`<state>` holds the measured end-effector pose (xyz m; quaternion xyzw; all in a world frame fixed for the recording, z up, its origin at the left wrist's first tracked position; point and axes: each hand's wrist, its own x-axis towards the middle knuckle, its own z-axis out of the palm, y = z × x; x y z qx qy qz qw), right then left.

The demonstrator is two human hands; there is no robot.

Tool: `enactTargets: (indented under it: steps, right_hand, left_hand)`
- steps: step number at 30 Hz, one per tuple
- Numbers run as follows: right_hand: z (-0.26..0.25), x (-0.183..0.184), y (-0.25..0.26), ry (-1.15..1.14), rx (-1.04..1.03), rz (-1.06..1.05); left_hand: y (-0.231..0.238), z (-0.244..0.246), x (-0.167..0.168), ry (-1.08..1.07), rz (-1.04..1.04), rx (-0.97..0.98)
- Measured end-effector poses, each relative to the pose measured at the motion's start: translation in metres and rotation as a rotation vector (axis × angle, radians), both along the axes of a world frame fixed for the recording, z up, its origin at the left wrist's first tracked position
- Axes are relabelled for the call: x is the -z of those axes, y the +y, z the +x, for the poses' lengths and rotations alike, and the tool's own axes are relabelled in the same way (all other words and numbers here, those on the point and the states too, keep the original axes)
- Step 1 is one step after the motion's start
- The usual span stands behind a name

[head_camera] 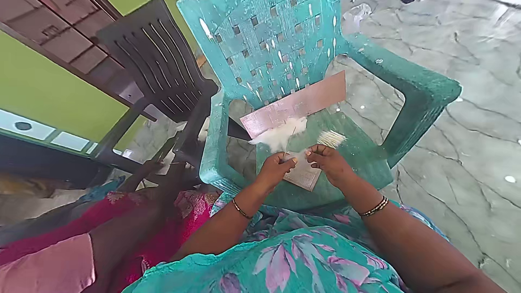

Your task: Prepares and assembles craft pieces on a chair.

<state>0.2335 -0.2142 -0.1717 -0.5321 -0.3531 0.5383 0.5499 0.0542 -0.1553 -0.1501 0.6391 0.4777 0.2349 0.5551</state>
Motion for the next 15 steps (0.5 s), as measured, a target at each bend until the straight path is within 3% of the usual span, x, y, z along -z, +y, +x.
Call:
enactTargets:
  steps: [12, 15]
  right_hand:
    - [-0.002, 0.010, 0.011, -0.150, 0.003, -0.079]
    - [-0.002, 0.021, 0.018, -0.318, -0.011, -0.083]
  left_hand:
    - [0.010, -0.007, 0.019, -0.036, -0.132, -0.066]
    - [0.010, -0.012, 0.029, 0.035, -0.123, -0.021]
